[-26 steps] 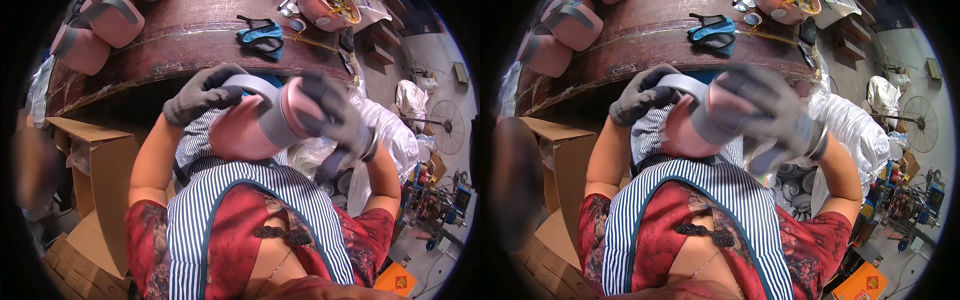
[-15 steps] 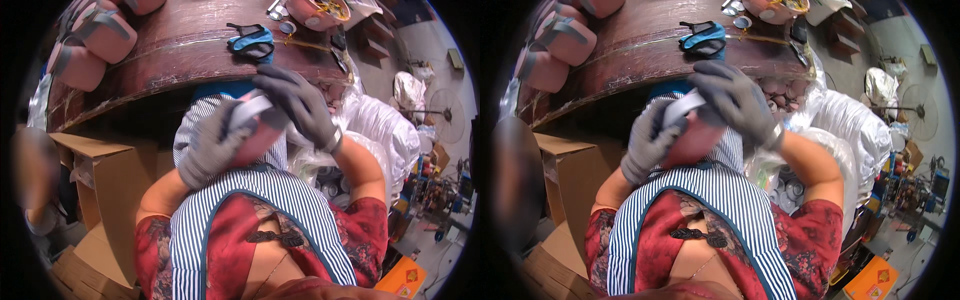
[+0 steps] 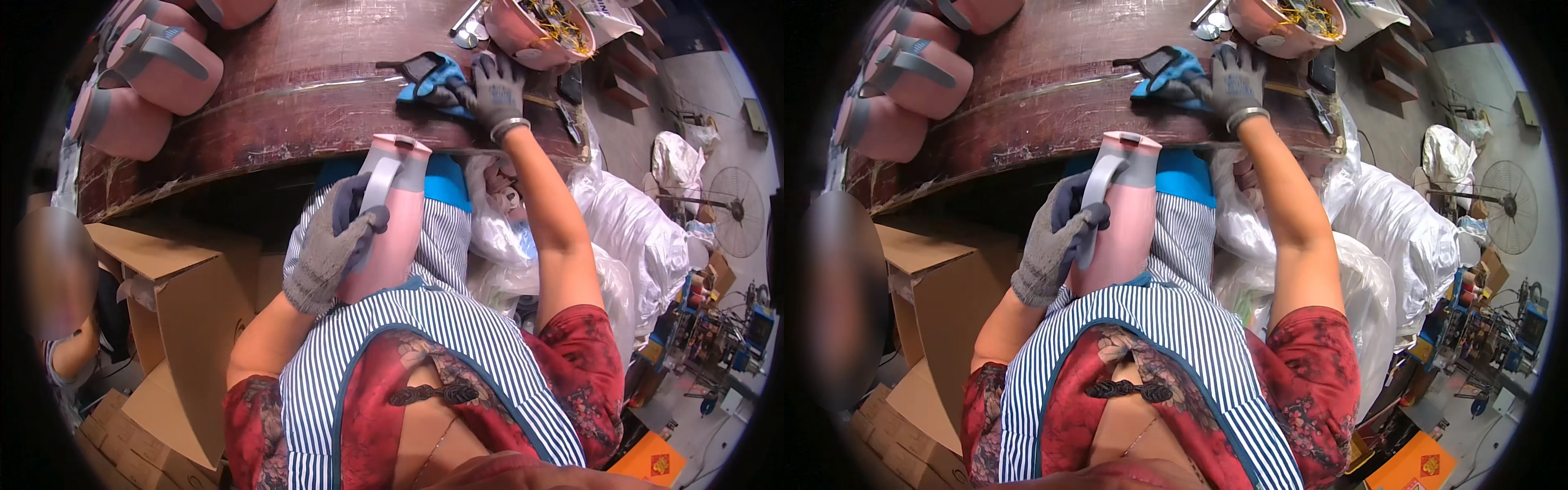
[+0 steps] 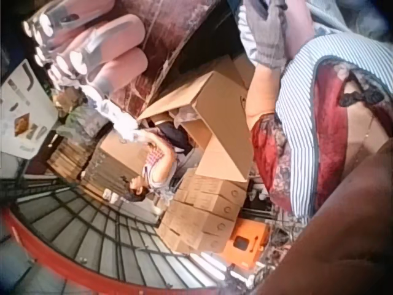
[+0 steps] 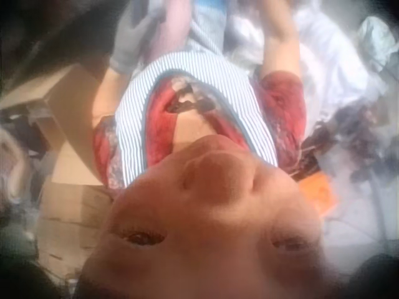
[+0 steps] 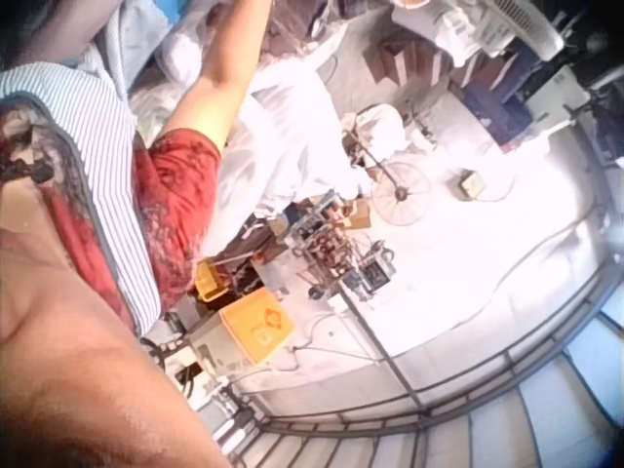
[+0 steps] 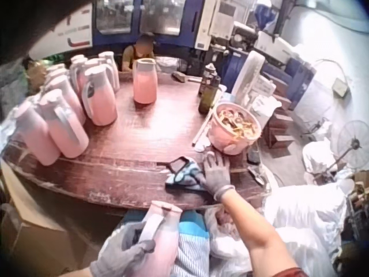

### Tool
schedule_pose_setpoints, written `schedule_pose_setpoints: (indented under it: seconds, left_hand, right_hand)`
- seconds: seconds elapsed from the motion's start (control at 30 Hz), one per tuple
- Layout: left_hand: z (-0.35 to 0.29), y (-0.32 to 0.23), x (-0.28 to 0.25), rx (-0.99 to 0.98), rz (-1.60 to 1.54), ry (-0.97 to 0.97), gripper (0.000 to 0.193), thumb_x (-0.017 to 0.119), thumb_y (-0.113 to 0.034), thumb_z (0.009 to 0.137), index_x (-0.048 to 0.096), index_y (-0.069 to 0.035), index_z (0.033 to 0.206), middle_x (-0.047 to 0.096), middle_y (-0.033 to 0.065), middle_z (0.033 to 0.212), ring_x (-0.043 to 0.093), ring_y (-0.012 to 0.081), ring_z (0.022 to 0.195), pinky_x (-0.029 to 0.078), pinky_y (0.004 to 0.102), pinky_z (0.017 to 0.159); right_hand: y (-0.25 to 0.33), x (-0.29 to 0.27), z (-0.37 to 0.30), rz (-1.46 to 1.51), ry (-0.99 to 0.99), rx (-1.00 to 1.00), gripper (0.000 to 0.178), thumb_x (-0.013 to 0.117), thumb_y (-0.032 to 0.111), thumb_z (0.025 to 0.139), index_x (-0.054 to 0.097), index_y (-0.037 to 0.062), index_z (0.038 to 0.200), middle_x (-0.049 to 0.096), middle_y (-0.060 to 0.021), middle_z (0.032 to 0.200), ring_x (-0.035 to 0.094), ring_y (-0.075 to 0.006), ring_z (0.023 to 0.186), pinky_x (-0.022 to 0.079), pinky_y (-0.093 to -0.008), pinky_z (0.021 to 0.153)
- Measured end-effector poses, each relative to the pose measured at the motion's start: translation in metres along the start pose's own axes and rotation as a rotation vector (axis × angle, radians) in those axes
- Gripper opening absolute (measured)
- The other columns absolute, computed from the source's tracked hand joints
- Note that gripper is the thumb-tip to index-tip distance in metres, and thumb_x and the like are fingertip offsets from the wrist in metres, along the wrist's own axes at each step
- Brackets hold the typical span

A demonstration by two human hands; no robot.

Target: The person assembles pink kettles by attaching grey handles and lids. They pick up each kettle, fit the handle, and then secure the lid before placing the finished unit on a wooden table.

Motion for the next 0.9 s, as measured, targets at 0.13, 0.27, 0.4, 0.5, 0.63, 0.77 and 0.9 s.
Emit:
schedule_pose_setpoints:
  seconds: [0.13, 0.27, 0.4, 0.5, 0.63, 0.77, 0.9]
  left_hand:
    - [-0.009, -0.006, -0.008, -0.074, -0.096, -0.049, 0.049, 0.067, -0.015, 0.09, 0.05, 0.004, 0.133, 0.065, 0.0102, 0.1, 0.061, 0.0146, 0.09, 0.049, 0.0284, 0.085]
    - [-0.003, 0.0, -0.01, -0.122, -0.068, 0.006, 0.049, 0.068, -0.014, 0.089, 0.051, 0.003, 0.132, 0.066, 0.0105, 0.102, 0.063, 0.0155, 0.093, 0.05, 0.0298, 0.086]
    - [-0.001, 0.0, -0.004, -0.14, -0.091, 0.028, 0.045, 0.065, -0.012, 0.091, 0.051, 0.003, 0.131, 0.066, 0.0098, 0.103, 0.062, 0.0154, 0.093, 0.051, 0.0309, 0.086]
    - [0.0, -0.002, -0.003, -0.108, -0.05, 0.028, 0.045, 0.064, -0.014, 0.093, 0.05, 0.003, 0.132, 0.065, 0.0092, 0.102, 0.06, 0.0151, 0.092, 0.05, 0.0314, 0.087]
    - [-0.003, -0.004, -0.004, -0.041, -0.029, -0.023, 0.046, 0.063, -0.014, 0.094, 0.049, 0.003, 0.134, 0.064, 0.0092, 0.103, 0.059, 0.015, 0.093, 0.049, 0.0313, 0.088]
    - [-0.007, 0.002, -0.01, -0.041, -0.095, -0.025, 0.046, 0.065, -0.009, 0.093, 0.048, 0.004, 0.134, 0.065, 0.0118, 0.107, 0.063, 0.0176, 0.098, 0.051, 0.0322, 0.091]
    - [-0.002, 0.0, -0.007, -0.081, -0.06, 0.014, 0.05, 0.066, -0.019, 0.092, 0.05, 0.003, 0.134, 0.065, 0.0099, 0.104, 0.061, 0.0157, 0.095, 0.049, 0.0313, 0.089]
  right_hand:
    - [0.021, -0.039, -0.067, 0.311, -0.115, -0.313, 0.07, 0.061, 0.059, 0.084, 0.058, 0.0089, 0.132, 0.048, -0.0129, 0.149, 0.037, -0.04, 0.141, 0.022, -0.0585, 0.117]
    - [0.013, -0.029, -0.125, 0.461, -0.054, -0.301, 0.07, 0.063, 0.06, 0.083, 0.059, 0.01, 0.131, 0.045, -0.011, 0.153, 0.038, -0.0405, 0.141, 0.024, -0.0578, 0.117]
    - [0.02, -0.033, -0.093, 0.399, -0.12, -0.102, 0.061, 0.064, 0.055, 0.083, 0.063, 0.0147, 0.128, 0.051, -0.0079, 0.146, 0.041, -0.0374, 0.137, 0.027, -0.054, 0.115]
    - [0.041, -0.039, -0.062, 0.428, -0.143, -0.077, 0.041, 0.073, 0.041, 0.078, 0.07, 0.0249, 0.116, 0.055, -0.005, 0.141, 0.044, -0.0355, 0.133, 0.035, -0.0526, 0.108]
    - [0.023, -0.063, -0.01, 0.611, -0.131, 0.018, 0.036, 0.078, 0.026, 0.075, 0.074, 0.0272, 0.11, 0.064, -0.0029, 0.122, 0.06, -0.0286, 0.108, 0.051, -0.0415, 0.089]
    - [-0.047, -0.096, 0.004, 0.871, -0.193, 0.06, 0.039, 0.075, 0.019, 0.08, 0.071, 0.0117, 0.118, 0.071, -0.0085, 0.107, 0.07, -0.0274, 0.099, 0.055, -0.0357, 0.089]
    - [-0.136, -0.044, -0.021, 0.184, -0.08, 0.201, 0.041, 0.07, 0.034, 0.086, 0.067, 0.0191, 0.124, 0.066, -0.0075, 0.121, 0.065, -0.0329, 0.106, 0.052, -0.0446, 0.09]
Point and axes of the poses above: each hand's wrist, its own z-axis towards the middle knuckle, its own x-axis out of the palm, y = z × x, the point moved 9 cm from there along z, towards the middle knuckle
